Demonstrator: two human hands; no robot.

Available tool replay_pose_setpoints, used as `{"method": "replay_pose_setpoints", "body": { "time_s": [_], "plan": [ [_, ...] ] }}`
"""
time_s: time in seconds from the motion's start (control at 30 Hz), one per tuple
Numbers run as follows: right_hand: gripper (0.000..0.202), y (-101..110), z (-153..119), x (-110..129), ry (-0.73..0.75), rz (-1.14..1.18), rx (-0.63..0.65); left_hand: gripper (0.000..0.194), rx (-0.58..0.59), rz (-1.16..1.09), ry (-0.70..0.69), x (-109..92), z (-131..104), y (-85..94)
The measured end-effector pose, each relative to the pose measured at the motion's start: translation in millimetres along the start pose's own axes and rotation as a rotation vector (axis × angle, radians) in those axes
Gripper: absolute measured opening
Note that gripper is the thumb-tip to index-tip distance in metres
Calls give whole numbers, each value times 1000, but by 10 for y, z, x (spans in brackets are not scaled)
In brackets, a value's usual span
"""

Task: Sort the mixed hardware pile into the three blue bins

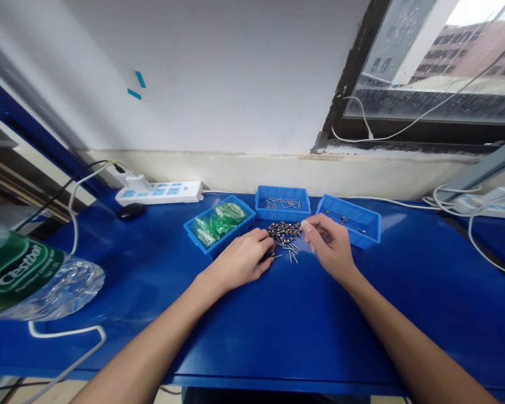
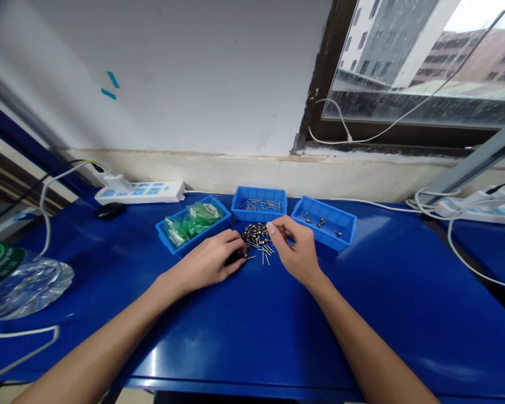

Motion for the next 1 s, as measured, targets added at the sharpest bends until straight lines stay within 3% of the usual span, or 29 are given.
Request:
{"method": "replay_pose_setpoints", "body": {
  "time_s": [0.47,0.7,1.0],
  "plan": [
    [21,0,-27,-12,7,-19,39,9,30,-68,68,52,5,-47],
    [23,10,-9,-11,18,-6,29,12,-7,48,49,-31,18,0],
    [22,-12,-20,10,31,-15,44,16,45,132,39,-75,66,-59]
  ]
}}
Point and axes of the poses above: each hand's wrist, its own z-axis towards the middle knuckle, its own y-axis out of the back of the hand, x = y × z, the point moved 5 cm from there along z, towards the middle knuckle, and after that the axes turned 15 degrees about x, right-handed, at the moved point
